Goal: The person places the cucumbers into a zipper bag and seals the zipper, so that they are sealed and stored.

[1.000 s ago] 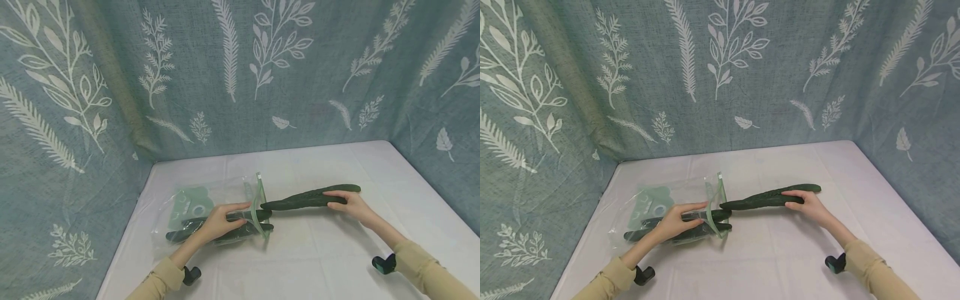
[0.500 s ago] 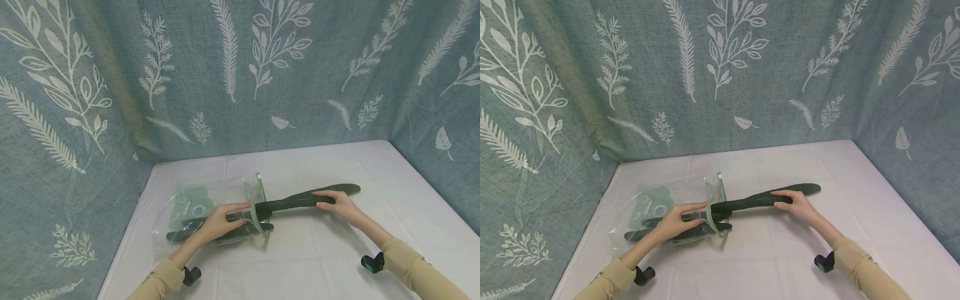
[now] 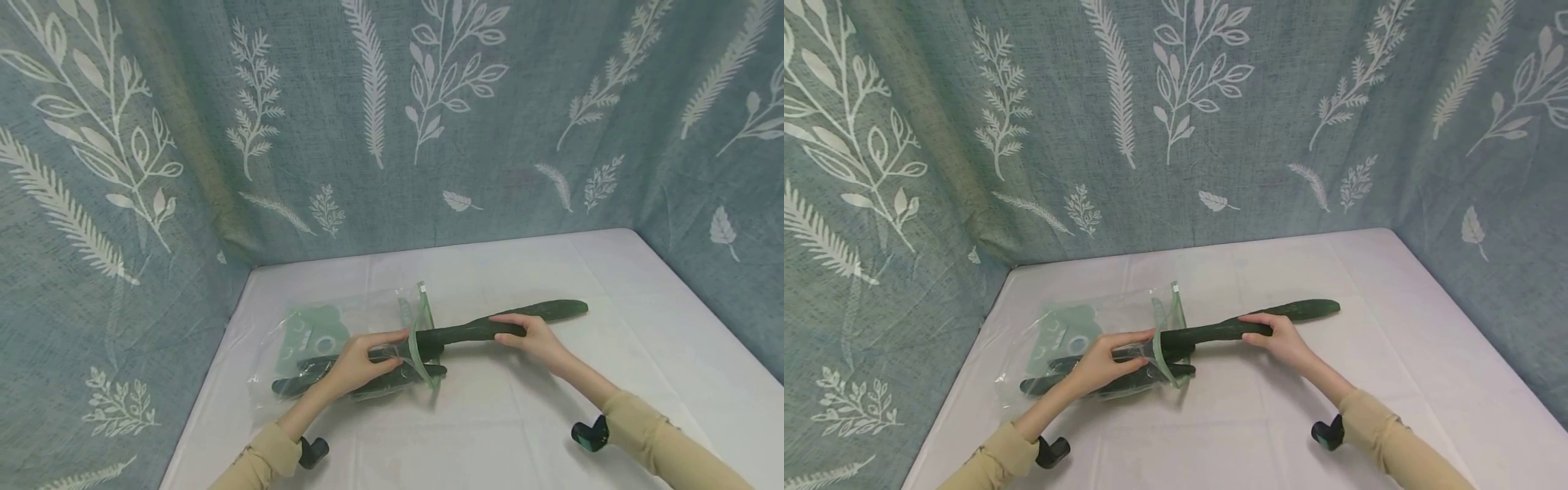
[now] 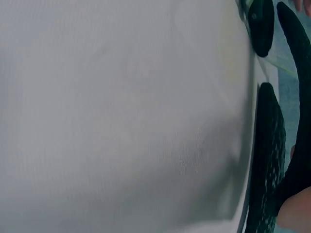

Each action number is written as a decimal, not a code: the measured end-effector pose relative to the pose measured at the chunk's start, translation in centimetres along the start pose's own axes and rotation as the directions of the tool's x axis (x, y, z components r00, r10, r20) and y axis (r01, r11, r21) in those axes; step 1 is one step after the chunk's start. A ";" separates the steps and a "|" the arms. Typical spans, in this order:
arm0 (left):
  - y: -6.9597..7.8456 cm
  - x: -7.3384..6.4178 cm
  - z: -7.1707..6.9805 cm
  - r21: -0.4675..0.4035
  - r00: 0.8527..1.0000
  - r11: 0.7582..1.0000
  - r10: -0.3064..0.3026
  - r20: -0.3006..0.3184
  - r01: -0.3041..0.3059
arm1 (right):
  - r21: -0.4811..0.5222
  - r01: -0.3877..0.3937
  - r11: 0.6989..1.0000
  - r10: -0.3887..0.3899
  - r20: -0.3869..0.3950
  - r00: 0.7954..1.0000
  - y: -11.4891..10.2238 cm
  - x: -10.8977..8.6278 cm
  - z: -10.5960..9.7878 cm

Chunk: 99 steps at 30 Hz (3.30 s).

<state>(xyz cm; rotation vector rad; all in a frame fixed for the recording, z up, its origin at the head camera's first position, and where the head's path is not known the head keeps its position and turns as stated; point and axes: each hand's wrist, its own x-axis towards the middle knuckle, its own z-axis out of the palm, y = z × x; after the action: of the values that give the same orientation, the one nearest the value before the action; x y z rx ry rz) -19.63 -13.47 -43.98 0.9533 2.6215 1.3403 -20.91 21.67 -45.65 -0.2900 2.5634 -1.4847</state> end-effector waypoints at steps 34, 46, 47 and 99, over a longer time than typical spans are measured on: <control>0.5 -0.3 -0.6 -0.010 0.999 1.000 0.006 -0.038 -0.006 | 0.039 0.138 0.990 -0.136 -0.044 0.990 -3.2 2.8 7.7; 0.5 -0.2 -1.0 -0.004 0.999 1.000 0.014 -0.035 -0.014 | 0.059 0.119 0.991 -0.116 -0.046 0.992 -4.2 3.5 9.8; 0.5 -0.1 -1.0 -0.006 0.999 1.000 0.015 -0.036 -0.015 | 0.059 0.117 0.991 -0.114 -0.051 0.992 -4.2 3.6 9.9; 4.2 -0.4 -1.5 -0.039 0.997 0.998 0.048 -0.068 -0.051 | -0.091 0.115 0.989 -0.117 -0.016 0.993 -6.2 7.2 14.3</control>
<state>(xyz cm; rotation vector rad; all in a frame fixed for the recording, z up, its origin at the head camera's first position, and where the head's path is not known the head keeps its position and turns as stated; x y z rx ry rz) -17.67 -12.97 -39.96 0.9912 2.6241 1.4555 -23.95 4.86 -47.60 -0.4451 2.6769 -1.4180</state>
